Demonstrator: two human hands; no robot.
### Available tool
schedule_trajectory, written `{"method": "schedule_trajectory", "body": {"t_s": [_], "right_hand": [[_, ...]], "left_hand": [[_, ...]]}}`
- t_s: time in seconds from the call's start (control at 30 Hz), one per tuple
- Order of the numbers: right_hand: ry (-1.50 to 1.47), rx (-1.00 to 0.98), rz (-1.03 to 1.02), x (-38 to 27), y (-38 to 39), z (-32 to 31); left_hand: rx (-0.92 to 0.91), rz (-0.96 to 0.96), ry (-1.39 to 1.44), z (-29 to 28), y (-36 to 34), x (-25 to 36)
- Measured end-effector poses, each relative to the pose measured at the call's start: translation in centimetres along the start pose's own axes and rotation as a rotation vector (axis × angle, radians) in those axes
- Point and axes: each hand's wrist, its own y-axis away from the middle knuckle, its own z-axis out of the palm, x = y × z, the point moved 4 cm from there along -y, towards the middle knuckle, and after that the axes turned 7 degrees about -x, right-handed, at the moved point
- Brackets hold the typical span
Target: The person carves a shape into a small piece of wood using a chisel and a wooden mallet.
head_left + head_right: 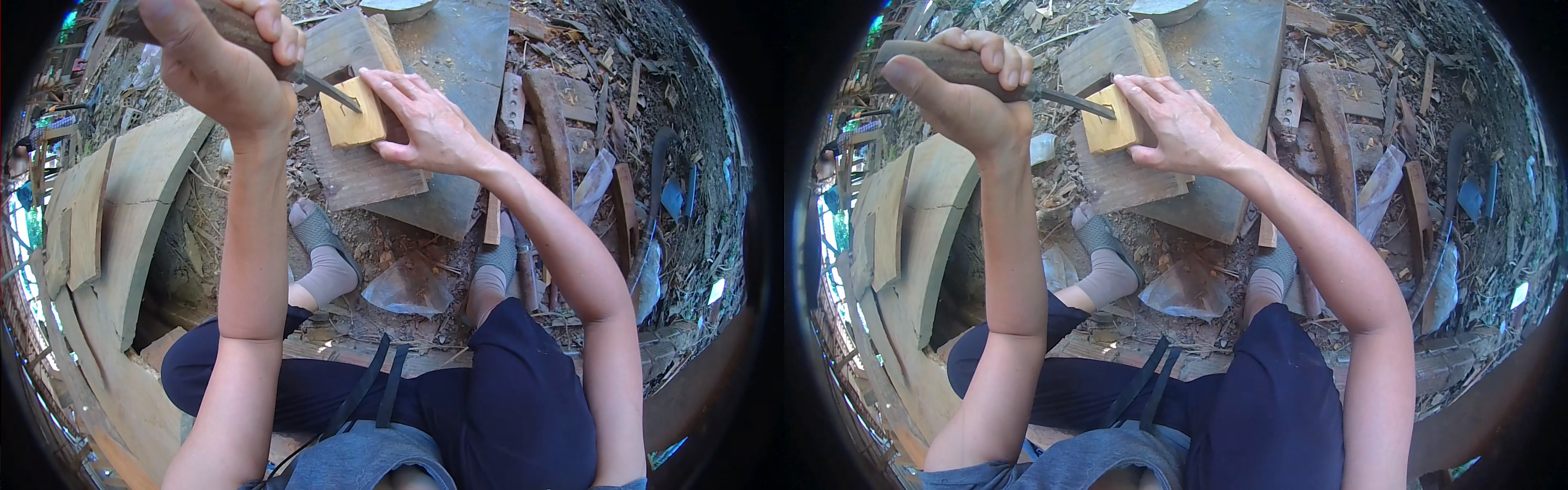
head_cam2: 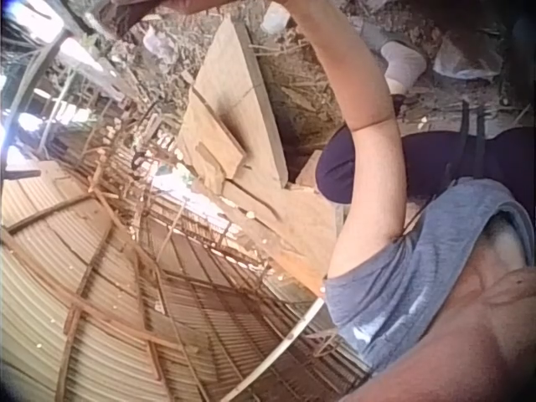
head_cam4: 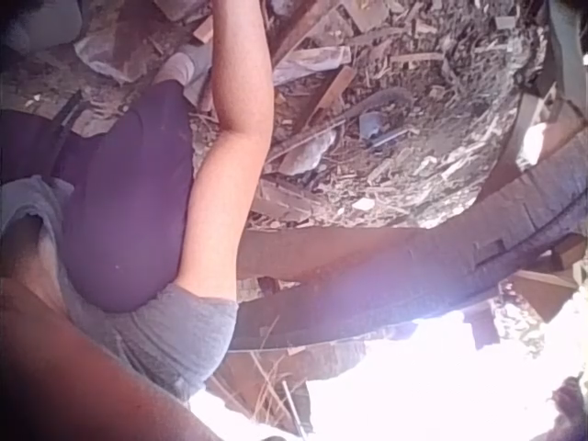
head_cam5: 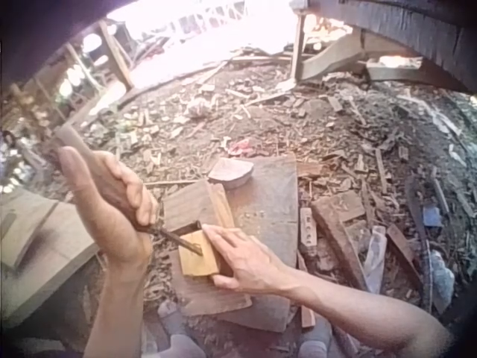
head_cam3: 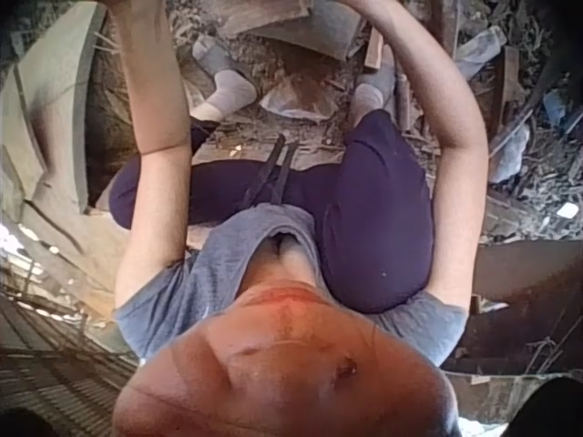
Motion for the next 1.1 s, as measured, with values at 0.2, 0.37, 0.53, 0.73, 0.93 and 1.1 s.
{"method": "schedule_trajectory", "body": {"t_s": [0.2,0.37,0.53,0.73,0.93,1.1], "right_hand": [[-0.044,-0.012,0.000,-0.1,0.0,0.0],[-0.060,-0.012,-0.016,-0.1,0.3,-0.2],[-0.065,0.112,-0.090,0.0,2.3,-0.7],[0.325,0.485,0.597,10.1,15.4,-2.5],[0.312,0.339,1.003,14.7,24.7,1.1],[0.225,0.248,1.024,15.8,23.5,-0.2]], "left_hand": [[0.100,0.058,-0.104,1.8,0.2,0.5],[0.098,0.053,-0.084,2.0,0.4,0.4],[0.110,0.076,-0.071,2.6,0.9,0.7],[0.103,0.110,0.006,2.8,0.9,0.7],[0.070,0.118,-0.011,3.1,0.8,0.5],[0.100,0.094,-0.008,3.1,0.7,0.5]]}}
